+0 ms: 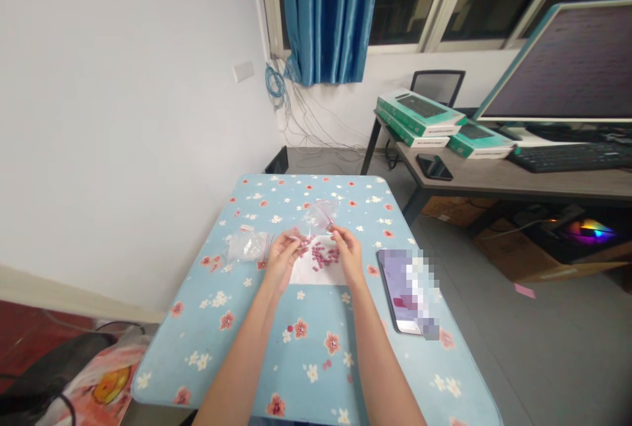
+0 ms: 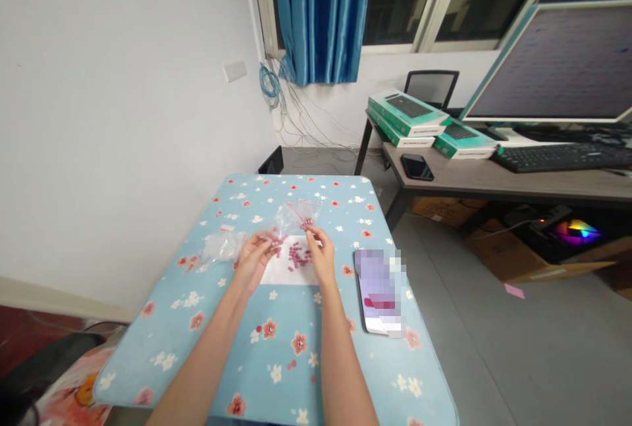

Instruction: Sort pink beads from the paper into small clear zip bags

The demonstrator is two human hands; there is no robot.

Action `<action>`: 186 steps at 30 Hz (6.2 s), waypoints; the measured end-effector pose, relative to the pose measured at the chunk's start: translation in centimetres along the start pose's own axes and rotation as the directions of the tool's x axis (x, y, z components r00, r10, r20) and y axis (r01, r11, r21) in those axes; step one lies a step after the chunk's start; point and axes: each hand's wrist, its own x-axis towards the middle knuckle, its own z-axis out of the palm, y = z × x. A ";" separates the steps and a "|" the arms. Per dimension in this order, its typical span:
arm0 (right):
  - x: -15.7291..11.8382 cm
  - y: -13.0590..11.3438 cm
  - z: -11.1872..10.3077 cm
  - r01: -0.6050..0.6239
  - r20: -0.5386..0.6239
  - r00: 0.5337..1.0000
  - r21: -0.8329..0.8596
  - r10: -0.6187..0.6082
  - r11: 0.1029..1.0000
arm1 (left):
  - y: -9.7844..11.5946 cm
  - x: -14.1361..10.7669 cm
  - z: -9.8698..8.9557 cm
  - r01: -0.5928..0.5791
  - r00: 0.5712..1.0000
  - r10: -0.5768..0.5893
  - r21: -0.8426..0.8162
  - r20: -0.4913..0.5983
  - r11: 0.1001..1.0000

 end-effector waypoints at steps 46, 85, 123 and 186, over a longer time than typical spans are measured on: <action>-2.4 -1.3 1.2 0.320 0.345 0.921 -0.398 -0.183 0.860 | -0.9 -1.1 -0.7 -0.096 0.994 0.109 0.445 -0.004 0.890; -3.0 -2.6 1.3 0.490 0.382 0.863 -0.471 -0.332 0.733 | -0.3 -1.1 -0.8 -0.330 0.921 0.383 0.659 0.069 0.676; -2.9 -1.4 3.7 -0.484 0.124 0.861 0.497 0.493 0.720 | 1.8 -1.2 -0.6 -0.047 0.997 0.041 -0.091 -0.064 0.995; -0.7 0.0 2.8 0.216 0.208 0.976 -0.942 -0.058 0.256 | 2.3 0.1 -3.3 -0.035 0.984 -0.037 -0.396 -0.172 0.918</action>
